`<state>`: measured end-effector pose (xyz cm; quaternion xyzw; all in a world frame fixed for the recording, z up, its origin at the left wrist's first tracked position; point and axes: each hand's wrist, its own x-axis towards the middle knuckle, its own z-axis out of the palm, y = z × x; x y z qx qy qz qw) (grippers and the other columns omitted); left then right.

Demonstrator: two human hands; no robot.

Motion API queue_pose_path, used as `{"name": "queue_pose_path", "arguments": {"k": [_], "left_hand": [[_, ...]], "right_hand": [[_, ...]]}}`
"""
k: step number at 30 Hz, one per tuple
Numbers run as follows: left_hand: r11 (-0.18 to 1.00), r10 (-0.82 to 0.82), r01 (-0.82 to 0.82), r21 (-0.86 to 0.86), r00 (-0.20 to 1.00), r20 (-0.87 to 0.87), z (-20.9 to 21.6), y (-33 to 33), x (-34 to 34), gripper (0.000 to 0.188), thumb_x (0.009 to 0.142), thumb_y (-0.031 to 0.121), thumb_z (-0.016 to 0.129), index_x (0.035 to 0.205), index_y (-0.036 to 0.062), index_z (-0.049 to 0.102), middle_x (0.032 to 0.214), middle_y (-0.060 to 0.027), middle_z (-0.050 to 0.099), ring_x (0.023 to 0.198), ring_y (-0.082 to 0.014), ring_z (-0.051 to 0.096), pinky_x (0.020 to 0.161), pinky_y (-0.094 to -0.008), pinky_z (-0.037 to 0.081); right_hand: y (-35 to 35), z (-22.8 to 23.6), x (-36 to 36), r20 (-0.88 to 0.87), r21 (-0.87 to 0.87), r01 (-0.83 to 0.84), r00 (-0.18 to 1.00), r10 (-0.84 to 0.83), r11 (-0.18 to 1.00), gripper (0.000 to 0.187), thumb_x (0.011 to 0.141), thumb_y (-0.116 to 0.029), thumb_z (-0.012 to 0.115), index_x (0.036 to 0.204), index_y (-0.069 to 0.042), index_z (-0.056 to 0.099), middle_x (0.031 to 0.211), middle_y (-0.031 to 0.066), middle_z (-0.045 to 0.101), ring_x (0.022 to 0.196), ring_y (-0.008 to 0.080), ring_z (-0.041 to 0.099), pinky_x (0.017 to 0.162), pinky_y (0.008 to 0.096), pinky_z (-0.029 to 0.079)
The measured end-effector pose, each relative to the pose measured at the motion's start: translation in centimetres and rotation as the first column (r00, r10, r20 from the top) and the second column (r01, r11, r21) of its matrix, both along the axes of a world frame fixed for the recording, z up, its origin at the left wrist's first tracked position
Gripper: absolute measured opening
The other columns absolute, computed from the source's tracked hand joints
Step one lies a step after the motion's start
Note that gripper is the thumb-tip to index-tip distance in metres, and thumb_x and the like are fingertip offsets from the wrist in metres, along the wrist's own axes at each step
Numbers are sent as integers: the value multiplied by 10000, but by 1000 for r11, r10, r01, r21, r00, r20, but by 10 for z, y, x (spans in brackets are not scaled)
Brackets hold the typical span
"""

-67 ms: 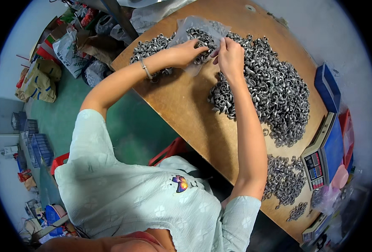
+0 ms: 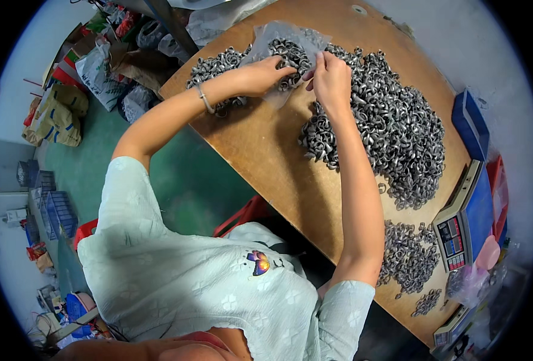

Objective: The person sorts through a large pile of small metal rings and clips on a wooden workbench, separating specific pieces and placing them into a plastic bag or smaller groups by hand.

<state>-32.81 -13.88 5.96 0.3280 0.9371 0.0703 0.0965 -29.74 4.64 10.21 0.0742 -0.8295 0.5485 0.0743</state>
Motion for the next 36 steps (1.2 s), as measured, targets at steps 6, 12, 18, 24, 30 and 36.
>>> {"name": "queue_pose_path", "arguments": {"k": [6, 12, 18, 24, 30, 36], "left_hand": [[990, 118, -118, 80, 993, 2, 37, 7, -14, 511, 758, -23, 537, 1266, 31, 510, 1163, -231, 591, 1114, -348, 553, 926, -400, 449], [991, 131, -125, 54, 979, -154, -28, 26, -30, 568, 857, 184, 578, 1366, 31, 377, 1451, -240, 298, 1309, -408, 338, 1053, -467, 339], [972, -175, 158, -172, 981, -89, 8, 16, 17, 516, 788, 56, 567, 1277, -31, 428, 1433, -193, 322, 1249, -444, 379, 1003, -451, 418], [943, -239, 219, -251, 970, -51, 14, 10, 33, 305, 761, 33, 568, 1047, -73, 567, 1430, -166, 355, 1213, -459, 420, 973, -444, 450], [999, -27, 24, 25, 992, 123, 27, 15, 18, 343, 715, -49, 548, 1054, -30, 599, 1215, -189, 555, 1103, -336, 543, 916, -399, 457], [965, 257, -254, 71, 966, -39, -37, 9, -88, 387, 881, 232, 507, 1208, 26, 529, 1282, -220, 494, 1201, -378, 474, 940, -499, 421]], "right_hand": [[5, 2, 5, -37, 93, 34, 999, -31, 995, 323, 969, -195, 444, 797, 13, 621, 586, 81, 642, 453, 166, 603, 480, 315, 469], [-1, -1, 2, -51, 150, 39, 998, -31, 988, 320, 961, -210, 458, 778, -18, 638, 579, 78, 641, 473, 199, 612, 524, 343, 483], [11, -6, -1, -79, 142, 65, 995, -54, 988, 334, 962, -221, 450, 770, -17, 633, 578, 76, 642, 484, 208, 615, 541, 349, 490], [9, -7, 3, -133, 189, 59, 991, -34, 980, 345, 957, -223, 451, 742, -19, 628, 569, 71, 636, 534, 238, 630, 589, 375, 498], [9, -3, 7, -102, 175, 26, 995, -9, 984, 326, 953, -226, 461, 762, -33, 641, 582, 67, 640, 563, 268, 628, 610, 382, 498], [1, -9, 2, -233, 269, 2, 970, 63, 963, 287, 979, -209, 465, 1068, -19, 660, 587, 62, 616, 479, 119, 575, 492, 276, 469]]}}
